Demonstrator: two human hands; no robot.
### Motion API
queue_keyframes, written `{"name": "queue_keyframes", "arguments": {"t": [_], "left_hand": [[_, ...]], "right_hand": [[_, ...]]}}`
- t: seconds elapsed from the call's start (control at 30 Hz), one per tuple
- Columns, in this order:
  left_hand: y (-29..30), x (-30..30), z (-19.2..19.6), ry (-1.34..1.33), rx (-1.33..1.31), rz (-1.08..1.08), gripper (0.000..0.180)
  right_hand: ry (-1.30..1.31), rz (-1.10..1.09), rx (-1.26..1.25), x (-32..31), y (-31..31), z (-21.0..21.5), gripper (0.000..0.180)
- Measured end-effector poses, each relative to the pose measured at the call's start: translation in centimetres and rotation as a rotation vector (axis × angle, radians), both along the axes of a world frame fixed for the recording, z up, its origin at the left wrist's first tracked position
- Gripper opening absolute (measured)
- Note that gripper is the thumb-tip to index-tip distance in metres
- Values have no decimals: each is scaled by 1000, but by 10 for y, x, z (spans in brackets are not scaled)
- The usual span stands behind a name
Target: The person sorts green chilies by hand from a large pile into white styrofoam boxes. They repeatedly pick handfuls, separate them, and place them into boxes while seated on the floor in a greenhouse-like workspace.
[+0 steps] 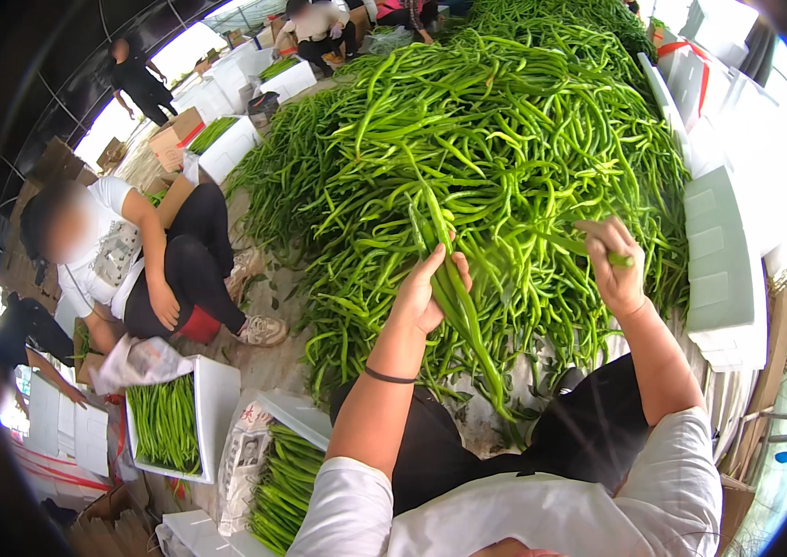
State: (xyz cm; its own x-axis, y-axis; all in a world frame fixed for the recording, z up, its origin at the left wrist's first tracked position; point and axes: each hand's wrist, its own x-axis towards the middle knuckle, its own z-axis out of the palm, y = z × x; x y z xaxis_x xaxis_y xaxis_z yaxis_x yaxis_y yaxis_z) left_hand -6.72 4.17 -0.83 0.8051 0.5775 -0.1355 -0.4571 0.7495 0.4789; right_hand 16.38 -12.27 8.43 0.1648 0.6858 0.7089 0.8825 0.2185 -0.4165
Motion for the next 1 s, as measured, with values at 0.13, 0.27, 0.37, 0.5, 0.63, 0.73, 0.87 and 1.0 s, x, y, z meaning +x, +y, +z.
{"name": "queue_keyframes", "arguments": {"t": [0.13,0.27,0.37,0.5,0.63,0.73,0.87,1.0], "left_hand": [[-13,10,-4,111,-29,77,26],[-15,11,-7,150,5,89,27],[-19,12,2,176,78,78,29],[-34,14,15,152,230,-77,34],[-50,24,6,161,460,-231,33],[-61,25,7,244,430,-218,31],[-56,23,-3,267,440,-183,29],[-55,23,-6,283,494,-141,30]], "right_hand": [[476,64,46,2,7,-15,18],[421,66,40,-9,16,-17,14],[255,21,-32,-15,22,-17,11],[518,7,-326,-25,32,-23,25],[630,96,-276,-28,50,-32,29],[607,130,-374,-27,53,-42,26],[597,149,-516,-44,48,-44,19],[620,255,-617,-40,49,-42,26]]}}
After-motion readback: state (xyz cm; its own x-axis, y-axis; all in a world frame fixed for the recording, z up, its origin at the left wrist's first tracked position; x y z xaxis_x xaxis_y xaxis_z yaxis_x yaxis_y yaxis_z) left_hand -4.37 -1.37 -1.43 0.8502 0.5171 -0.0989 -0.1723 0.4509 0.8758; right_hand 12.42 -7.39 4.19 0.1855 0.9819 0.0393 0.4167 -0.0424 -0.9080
